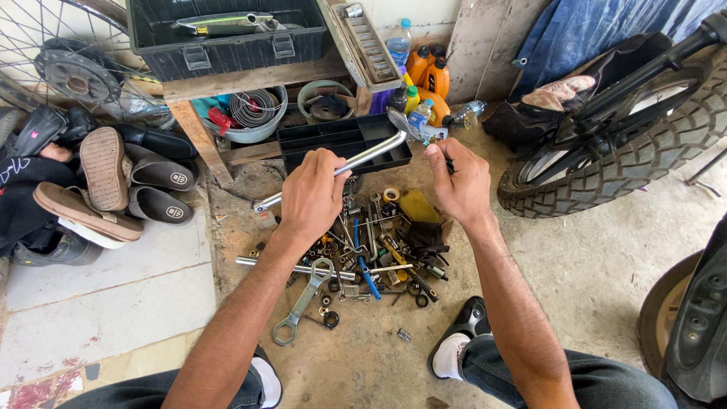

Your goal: The person cleans and organizes mechanical parts, using a cloth to wipe a metal component and placing several items into a plastic tray.

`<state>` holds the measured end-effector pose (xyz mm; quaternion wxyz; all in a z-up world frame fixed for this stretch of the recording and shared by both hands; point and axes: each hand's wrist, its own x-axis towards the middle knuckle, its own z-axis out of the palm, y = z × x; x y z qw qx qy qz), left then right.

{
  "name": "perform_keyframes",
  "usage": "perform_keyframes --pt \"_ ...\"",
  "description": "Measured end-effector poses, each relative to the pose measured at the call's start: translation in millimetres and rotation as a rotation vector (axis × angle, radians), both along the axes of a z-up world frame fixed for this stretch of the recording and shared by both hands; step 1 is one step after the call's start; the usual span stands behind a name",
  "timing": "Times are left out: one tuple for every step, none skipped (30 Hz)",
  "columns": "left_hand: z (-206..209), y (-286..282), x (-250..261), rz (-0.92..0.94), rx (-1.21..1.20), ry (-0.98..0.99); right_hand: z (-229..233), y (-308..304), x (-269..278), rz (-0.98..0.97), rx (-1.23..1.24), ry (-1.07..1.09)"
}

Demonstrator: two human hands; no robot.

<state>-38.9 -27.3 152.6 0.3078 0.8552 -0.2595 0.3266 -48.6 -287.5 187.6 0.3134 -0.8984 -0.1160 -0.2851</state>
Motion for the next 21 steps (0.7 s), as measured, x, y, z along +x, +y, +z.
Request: perform_keyframes --pt "0.4 0.9 1.9 0.000 -0.002 -0.001 -0.1 -1.3 1.6 -0.011 0.003 0.023" --pt "1.1 2.9 3.8 -0.001 -0.021 -0.004 -1.1 -2.4 2.6 -0.011 0.001 0.022" --pt "1.3 4.8 4.5 -0.002 -0.038 -0.006 -3.6 -2.7 2.5 0.002 -0.002 0.010" --pt "1.1 6.4 4.6 -0.001 -0.039 -0.006 -6.2 -3.2 2.7 0.016 -0.005 -0.001" --pt "1.3 8.6 5.6 0.023 -0.038 -0.015 -8.7 -3.3 3.8 0.016 -0.004 -0.003" --pt "1.1 10.0 7.0 0.048 -0.037 -0.024 -11.1 -3.2 5.0 0.036 -0.009 -0.015" --pt "-0.2 9.9 8.5 0.049 -0.036 -0.023 -13.2 -2.8 5.9 0.056 -0.013 -0.025" --pt "-1.7 8.8 10.7 0.065 -0.001 0.023 -14.3 -2.9 7.2 0.058 -0.013 -0.025" --pt "-2.9 8.3 12.3 0.081 0.034 0.069 -14.5 -3.4 9.0 0.048 -0.005 -0.005" --pt "-4.6 7.5 11.4 0.084 0.035 0.071 -14.6 -3.5 10.9 0.038 0.004 0.014" --pt "-7.1 5.7 8.3 0.066 0.053 0.041 -14.5 -3.2 13.1 0.041 0.004 0.015" --pt "-8.6 5.4 6.3 0.048 0.071 0.012 -14.3 -2.8 16.0 0.026 0.027 0.022" --pt "-9.3 5.6 5.8 0.049 0.070 0.015 -14.6 -3.2 17.9 0.010 0.050 0.031" --pt "-9.7 5.6 5.5 0.046 0.067 -0.005 -16.1 -2.8 19.3 0.011 0.048 0.033" --pt "-9.7 5.8 5.5 0.042 0.066 -0.026 -18.7 -1.8 21.0 0.035 0.056 0.008" --pt "-9.4 7.1 5.6 0.042 0.066 -0.025 -21.2 -1.9 22.5 0.059 0.064 -0.018" --pt "-8.0 10.4 7.5 0.055 0.057 -0.043 -24.3 -0.3 26.1 0.061 0.065 -0.022" --pt "-6.9 13.1 9.4 0.067 0.048 -0.060 -28.6 2.6 29.3 0.049 0.075 0.021" --pt "-6.5 14.7 10.5 0.071 0.049 -0.063 -32.4 4.1 31.4 0.038 0.082 0.064" --pt "-6.7 16.6 11.3 0.081 0.056 -0.046 -37.0 5.3 31.9 0.042 0.083 0.061" --pt "-7.7 18.1 11.9 0.092 0.061 -0.029 -43.1 7.3 31.2 0.066 0.094 0.029"
